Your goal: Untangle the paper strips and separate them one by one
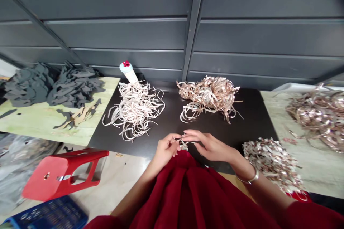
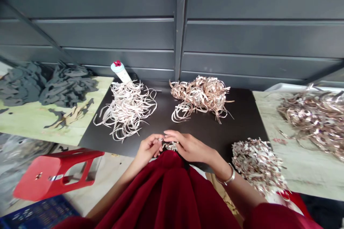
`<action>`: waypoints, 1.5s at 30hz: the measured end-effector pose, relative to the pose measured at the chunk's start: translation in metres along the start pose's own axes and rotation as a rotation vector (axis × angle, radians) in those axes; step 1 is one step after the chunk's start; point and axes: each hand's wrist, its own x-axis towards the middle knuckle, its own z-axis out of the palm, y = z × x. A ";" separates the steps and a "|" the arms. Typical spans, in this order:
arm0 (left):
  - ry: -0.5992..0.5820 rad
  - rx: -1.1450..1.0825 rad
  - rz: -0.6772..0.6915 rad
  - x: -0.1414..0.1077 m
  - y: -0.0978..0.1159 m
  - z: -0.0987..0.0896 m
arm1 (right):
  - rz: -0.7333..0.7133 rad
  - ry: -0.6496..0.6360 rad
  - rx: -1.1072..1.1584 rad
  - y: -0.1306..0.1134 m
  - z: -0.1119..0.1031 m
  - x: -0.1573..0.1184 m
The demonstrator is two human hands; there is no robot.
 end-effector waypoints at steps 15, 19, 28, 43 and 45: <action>0.182 0.653 0.370 -0.011 -0.008 -0.041 | 0.234 0.357 0.162 0.097 0.015 0.000; 0.192 0.497 0.210 -0.004 -0.005 -0.029 | 0.244 0.269 -0.190 0.123 0.087 0.034; 0.310 0.751 0.021 0.008 -0.041 -0.060 | 0.183 -0.160 -0.419 0.159 0.161 -0.021; 0.327 1.143 -0.163 0.064 -0.133 -0.123 | 0.465 0.015 -0.545 0.169 0.133 0.044; 0.320 1.137 -0.147 0.063 -0.137 -0.124 | 0.575 0.083 -0.577 0.182 0.107 0.042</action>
